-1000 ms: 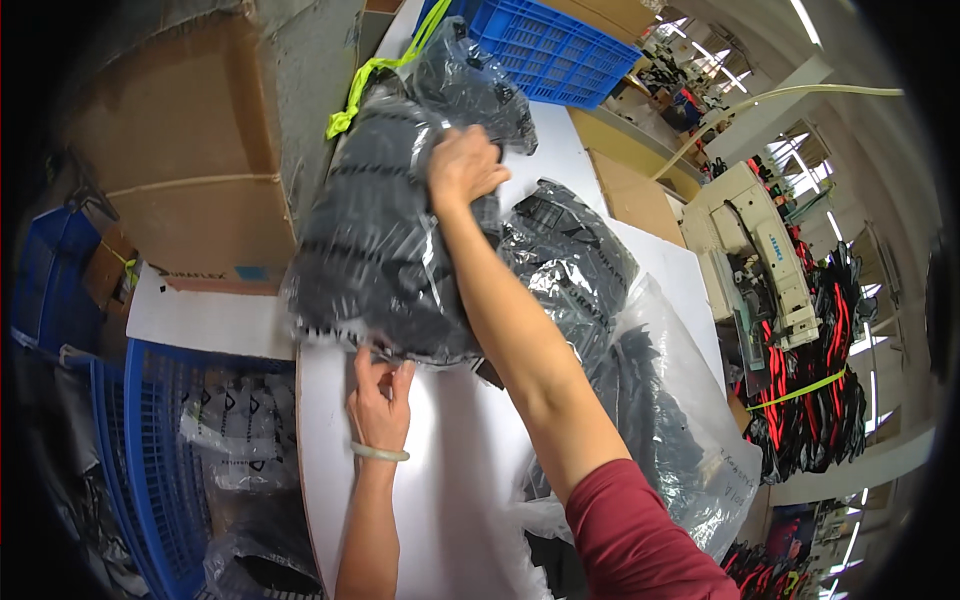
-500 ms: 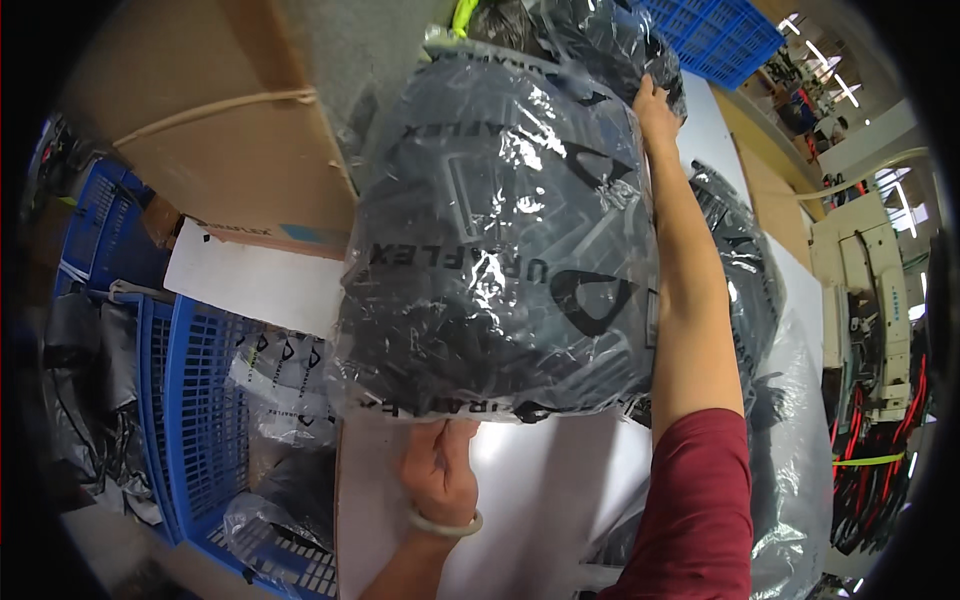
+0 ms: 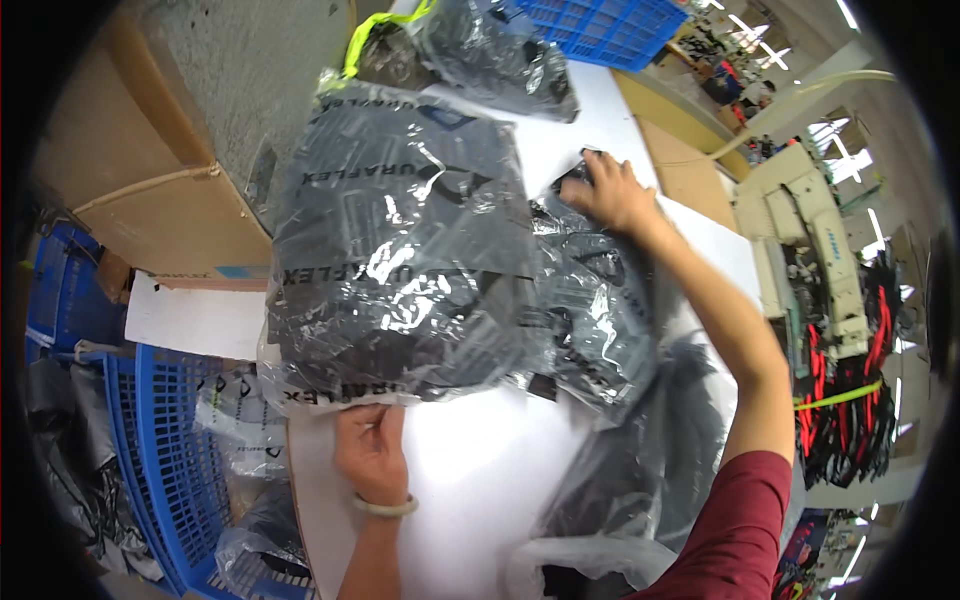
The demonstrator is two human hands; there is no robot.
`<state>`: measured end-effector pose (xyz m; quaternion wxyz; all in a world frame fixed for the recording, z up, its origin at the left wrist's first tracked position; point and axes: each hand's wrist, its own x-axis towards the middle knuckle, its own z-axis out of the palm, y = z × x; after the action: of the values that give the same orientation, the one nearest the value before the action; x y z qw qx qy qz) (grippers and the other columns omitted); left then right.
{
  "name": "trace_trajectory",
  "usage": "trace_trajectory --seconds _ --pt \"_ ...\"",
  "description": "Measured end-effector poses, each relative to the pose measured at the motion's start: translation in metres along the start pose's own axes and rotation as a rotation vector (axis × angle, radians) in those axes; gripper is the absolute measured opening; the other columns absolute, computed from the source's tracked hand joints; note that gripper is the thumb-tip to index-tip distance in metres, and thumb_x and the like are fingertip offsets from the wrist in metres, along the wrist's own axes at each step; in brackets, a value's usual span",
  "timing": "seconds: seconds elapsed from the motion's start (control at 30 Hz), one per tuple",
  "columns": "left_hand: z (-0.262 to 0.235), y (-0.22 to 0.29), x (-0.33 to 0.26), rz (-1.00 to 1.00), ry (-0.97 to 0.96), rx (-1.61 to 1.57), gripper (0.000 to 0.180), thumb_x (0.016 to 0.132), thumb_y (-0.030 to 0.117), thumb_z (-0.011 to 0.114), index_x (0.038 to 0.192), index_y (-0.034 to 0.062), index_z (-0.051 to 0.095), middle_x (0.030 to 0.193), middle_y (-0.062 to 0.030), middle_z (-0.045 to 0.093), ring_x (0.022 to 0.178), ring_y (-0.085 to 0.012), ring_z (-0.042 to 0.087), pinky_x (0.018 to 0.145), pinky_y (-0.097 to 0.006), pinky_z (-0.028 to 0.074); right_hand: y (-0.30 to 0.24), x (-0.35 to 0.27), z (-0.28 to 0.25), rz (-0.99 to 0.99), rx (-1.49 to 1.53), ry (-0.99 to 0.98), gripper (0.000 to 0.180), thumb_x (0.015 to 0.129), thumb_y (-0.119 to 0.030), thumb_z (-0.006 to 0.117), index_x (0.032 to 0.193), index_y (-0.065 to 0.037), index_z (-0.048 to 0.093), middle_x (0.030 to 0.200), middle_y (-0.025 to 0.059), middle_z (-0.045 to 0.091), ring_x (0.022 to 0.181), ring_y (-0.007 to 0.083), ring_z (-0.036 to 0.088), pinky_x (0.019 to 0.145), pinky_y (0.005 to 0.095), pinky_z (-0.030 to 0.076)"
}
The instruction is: The person wraps fabric pieces around plastic buckles by hand on a table. The person then arranges and opens plastic bags containing components on the table.
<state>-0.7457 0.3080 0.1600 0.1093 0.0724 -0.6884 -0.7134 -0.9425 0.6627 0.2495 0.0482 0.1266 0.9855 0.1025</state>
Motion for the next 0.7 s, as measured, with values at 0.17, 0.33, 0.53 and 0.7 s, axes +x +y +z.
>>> trace_trajectory --seconds 0.17,0.33,0.53,0.7 --pt "0.014 0.003 0.007 -0.017 -0.013 0.035 0.015 0.083 0.001 0.065 0.091 -0.0017 0.052 0.08 -0.0065 0.057 0.066 -0.0103 0.055 0.061 -0.021 0.048 0.009 -0.04 0.013 -0.207 -0.151 0.114 0.073 0.084 -0.063 0.045 0.142 -0.02 0.031 0.147 0.0096 0.03 0.136 0.0386 0.024 0.105 0.0631 0.021" --pt "0.015 -0.007 0.006 -0.02 -0.036 0.181 0.022 0.082 -0.002 0.061 0.101 -0.0031 0.051 0.083 -0.007 0.059 0.066 -0.0122 0.056 0.06 -0.024 0.048 -0.028 -0.045 0.021 -0.625 0.089 0.287 0.029 0.08 -0.02 0.053 0.106 -0.008 0.061 0.1 0.0099 0.067 0.11 0.0233 0.057 0.102 0.0638 0.025" --pt "0.017 0.016 0.008 -0.106 0.124 -0.05 0.034 0.08 -0.011 0.042 0.113 -0.0059 0.039 0.086 -0.0131 0.057 0.056 -0.0132 0.058 0.046 -0.021 0.051 -0.043 -0.088 -0.004 -0.509 0.357 0.566 0.031 0.076 -0.019 0.06 0.101 0.0 0.058 0.101 0.0175 0.062 0.103 0.0334 0.057 0.101 0.0615 0.027" --pt "0.017 0.004 0.008 -0.038 0.097 -0.052 0.035 0.082 -0.01 0.039 0.117 -0.0046 0.037 0.085 -0.0139 0.057 0.051 -0.0139 0.056 0.04 -0.022 0.048 0.057 -0.092 0.015 0.263 0.235 0.334 0.078 0.078 -0.065 0.054 0.116 0.003 0.055 0.118 0.0251 0.056 0.113 0.0393 0.052 0.096 0.0537 0.035"
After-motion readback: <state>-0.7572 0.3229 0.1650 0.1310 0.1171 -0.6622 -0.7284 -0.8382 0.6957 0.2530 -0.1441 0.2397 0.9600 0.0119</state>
